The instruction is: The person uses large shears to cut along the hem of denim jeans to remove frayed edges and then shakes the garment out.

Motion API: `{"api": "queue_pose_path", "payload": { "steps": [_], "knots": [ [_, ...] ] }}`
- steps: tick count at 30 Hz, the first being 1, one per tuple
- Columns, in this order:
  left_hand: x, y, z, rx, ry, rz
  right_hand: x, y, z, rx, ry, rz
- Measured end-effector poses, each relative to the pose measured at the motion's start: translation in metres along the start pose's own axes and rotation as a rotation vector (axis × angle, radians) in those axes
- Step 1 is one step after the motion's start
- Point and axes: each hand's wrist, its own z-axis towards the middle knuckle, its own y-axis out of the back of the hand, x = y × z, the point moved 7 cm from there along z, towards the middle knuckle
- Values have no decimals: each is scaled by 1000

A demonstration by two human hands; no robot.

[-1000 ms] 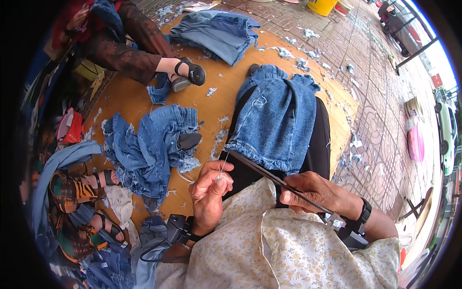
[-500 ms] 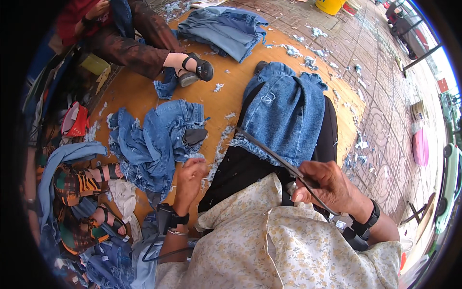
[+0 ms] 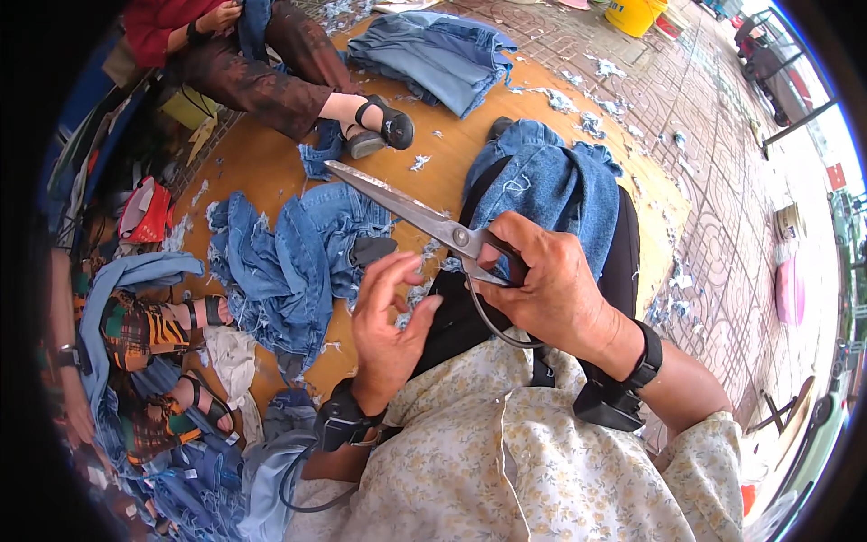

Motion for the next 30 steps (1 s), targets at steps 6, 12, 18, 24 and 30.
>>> {"api": "queue_pose_path", "payload": {
  "steps": [6, 12, 18, 24, 30],
  "knots": [
    [0, -24, 18, -29, -246, 97, -15, 0, -5, -54, -49, 51],
    [2, -16, -1, 37, -21, 64, -22, -1, -5, -63, -64, 74],
    [26, -37, -36, 183, 586, -660, -19, 0, -6, -14, -80, 88],
    [31, -54, -41, 324, 1049, -1319, -22, 4, -8, -30, -91, 91],
    [50, -69, -32, 282, 1031, -1308, -16, 5, -9, 0, -109, 127]
  ]
}}
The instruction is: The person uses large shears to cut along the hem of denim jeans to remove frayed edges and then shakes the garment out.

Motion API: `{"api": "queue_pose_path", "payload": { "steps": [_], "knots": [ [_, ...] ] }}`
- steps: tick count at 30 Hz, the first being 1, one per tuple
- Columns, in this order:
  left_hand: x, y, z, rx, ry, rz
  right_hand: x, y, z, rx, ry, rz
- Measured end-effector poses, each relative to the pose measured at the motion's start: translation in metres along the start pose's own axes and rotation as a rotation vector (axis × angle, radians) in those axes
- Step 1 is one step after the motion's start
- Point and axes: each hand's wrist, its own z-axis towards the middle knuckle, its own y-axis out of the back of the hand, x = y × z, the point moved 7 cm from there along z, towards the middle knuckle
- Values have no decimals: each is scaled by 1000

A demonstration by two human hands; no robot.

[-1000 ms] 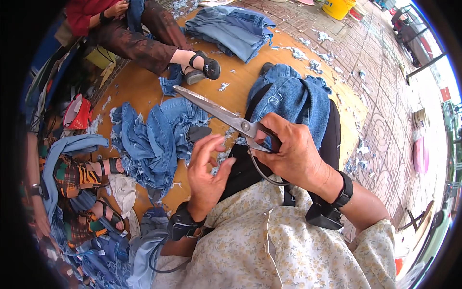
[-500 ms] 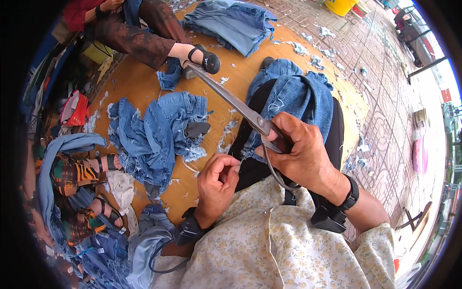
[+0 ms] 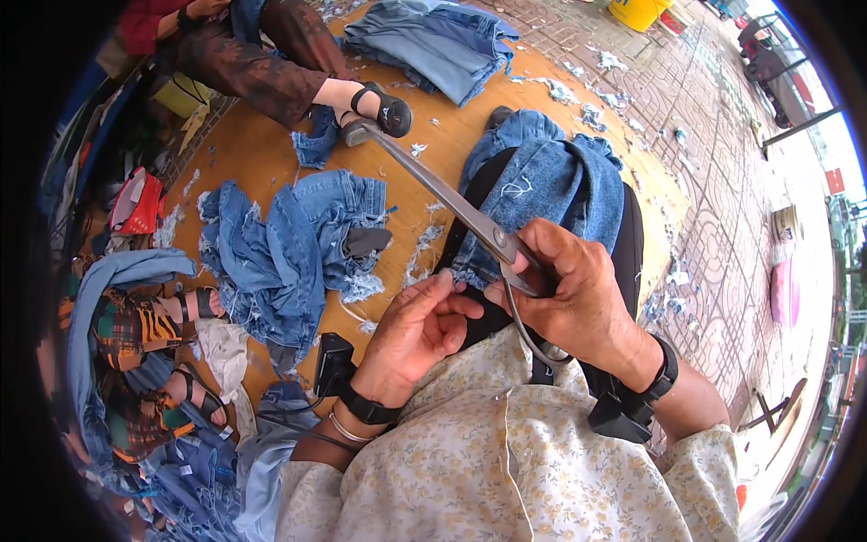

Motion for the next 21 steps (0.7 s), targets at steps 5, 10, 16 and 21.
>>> {"api": "queue_pose_path", "payload": {
  "steps": [5, 10, 16, 21],
  "knots": [
    [-1, -2, -2, -69, -71, 45, -3, 0, -2, 8, -12, -24],
    [-5, -11, -21, -100, -123, 225, -10, 2, -5, 47, -60, 18],
    [14, -2, -32, -83, -65, 205, -22, 5, -14, 65, -124, 63],
    [12, -6, -40, -122, -22, 124, -13, 7, -16, 65, -110, -2]
  ]
}}
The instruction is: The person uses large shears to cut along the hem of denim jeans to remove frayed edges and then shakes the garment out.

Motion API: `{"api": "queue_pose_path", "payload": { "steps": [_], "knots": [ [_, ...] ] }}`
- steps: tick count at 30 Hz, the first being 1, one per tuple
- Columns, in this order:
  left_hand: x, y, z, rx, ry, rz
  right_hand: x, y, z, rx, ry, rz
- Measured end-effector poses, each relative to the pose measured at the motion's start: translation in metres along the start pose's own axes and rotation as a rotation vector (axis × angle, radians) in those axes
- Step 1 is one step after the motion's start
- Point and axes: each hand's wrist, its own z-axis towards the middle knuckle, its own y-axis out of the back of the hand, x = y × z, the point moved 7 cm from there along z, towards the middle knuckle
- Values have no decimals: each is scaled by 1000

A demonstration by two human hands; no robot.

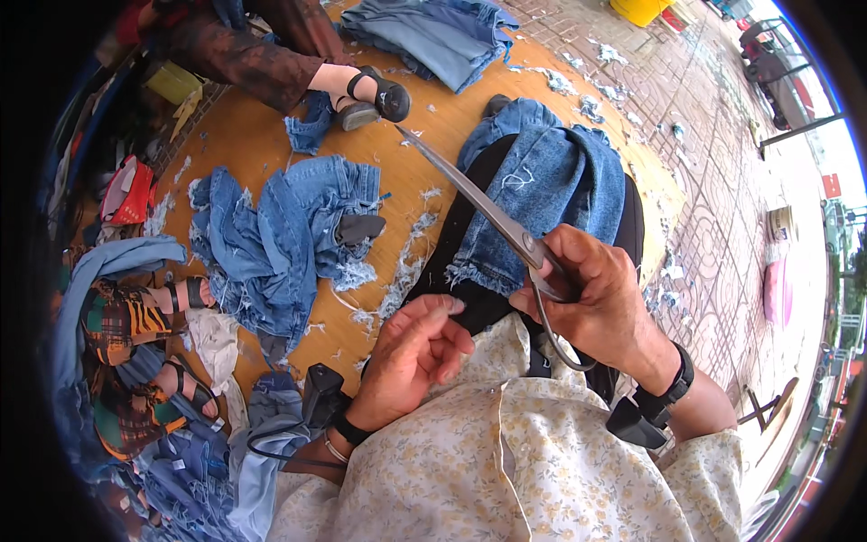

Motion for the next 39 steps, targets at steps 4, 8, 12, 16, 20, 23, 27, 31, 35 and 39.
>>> {"api": "queue_pose_path", "payload": {
  "steps": [4, 8, 12, 16, 20, 23, 27, 31, 35, 39],
  "knots": [
    [0, 3, 9, 63, 84, -130, -2, 1, -1, -19, -16, 51],
    [-1, -1, 24, 102, 64, -170, 4, 1, -2, -20, 3, 19],
    [-1, -1, 31, 83, -14, -185, 4, 1, -3, -21, -4, 21],
    [0, -1, 26, 66, -3, -185, -11, 1, -7, -9, -24, 112],
    [-2, 0, 21, 28, -57, -81, -24, -1, -19, 125, -106, 223],
    [-5, 1, 18, 23, -101, -40, -30, -2, -31, 308, -192, 304],
    [-7, 0, 15, 10, -147, 2, -37, -5, -51, 524, -237, 243],
    [-7, 1, 12, -28, -190, 51, -39, -1, -64, 626, -197, 93],
    [-8, -3, 12, -17, -218, 71, -49, -2, -75, 597, -214, 62],
    [-9, -7, 10, -5, -220, 86, -50, -4, -71, 593, -194, -24]
  ]
}}
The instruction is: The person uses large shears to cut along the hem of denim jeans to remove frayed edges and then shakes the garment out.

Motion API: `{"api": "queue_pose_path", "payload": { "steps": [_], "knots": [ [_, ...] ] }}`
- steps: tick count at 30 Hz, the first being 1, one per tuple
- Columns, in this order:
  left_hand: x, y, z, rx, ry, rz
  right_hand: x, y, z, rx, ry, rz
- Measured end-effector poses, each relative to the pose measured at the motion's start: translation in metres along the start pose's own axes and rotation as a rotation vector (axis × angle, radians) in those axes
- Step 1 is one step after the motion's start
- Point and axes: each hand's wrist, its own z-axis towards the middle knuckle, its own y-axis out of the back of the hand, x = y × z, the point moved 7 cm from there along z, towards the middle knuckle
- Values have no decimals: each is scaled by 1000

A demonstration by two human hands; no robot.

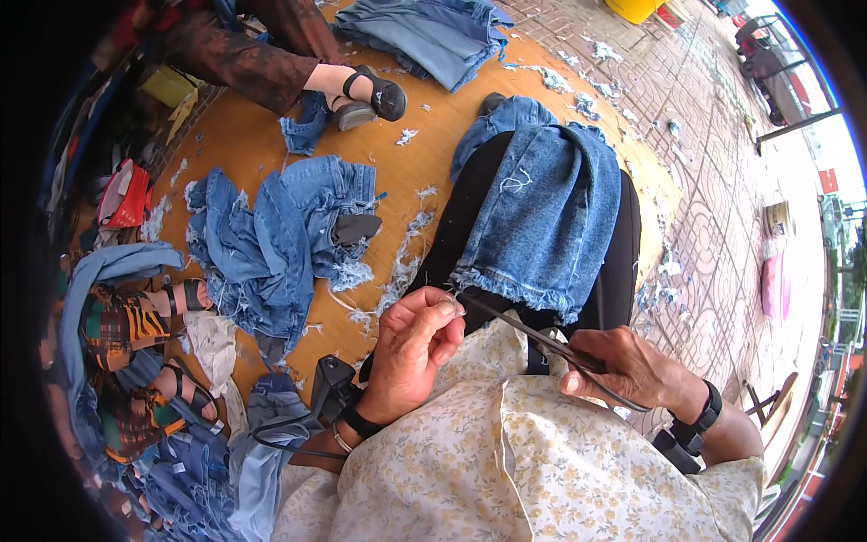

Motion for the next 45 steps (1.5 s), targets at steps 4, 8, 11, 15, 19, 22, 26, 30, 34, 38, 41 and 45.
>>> {"api": "queue_pose_path", "payload": {
  "steps": [4, 8, 11, 15, 19, 22, 26, 30, 34, 38, 41, 45],
  "knots": [
    [0, 0, -1, -1, -1, 1, -3, -3, 3, -50, 59, 49],
    [1, 0, -1, 3, -1, -5, 1, -2, 5, -67, 44, 24],
    [2, 1, -1, 4, 0, -3, 5, -1, 5, -59, 24, -14],
    [3, 3, -4, -5, 22, -8, 9, 2, 6, -49, 22, -89],
    [-14, 23, -14, -118, 64, 101, 15, 6, 4, -49, -1, -97],
    [-35, 63, -16, -175, -41, 359, 10, 5, 0, -76, -25, -62],
    [-59, 90, -13, -343, -546, 1276, 8, 4, -1, -71, -24, -27],
    [-61, 52, -15, -246, -709, 1304, 3, 0, -4, -72, -16, 8],
    [-64, 0, -4, -146, -773, 1019, -4, -5, -6, -73, 12, 40],
    [-54, -7, 6, -119, -946, 1063, 1, -3, -8, -74, 13, 19],
    [-51, -6, 6, -126, -924, 1080, -6, -6, -11, -95, -6, 46],
    [-51, -2, 3, -157, -826, 1015, -10, -10, -10, -90, 8, 82]
  ]
}}
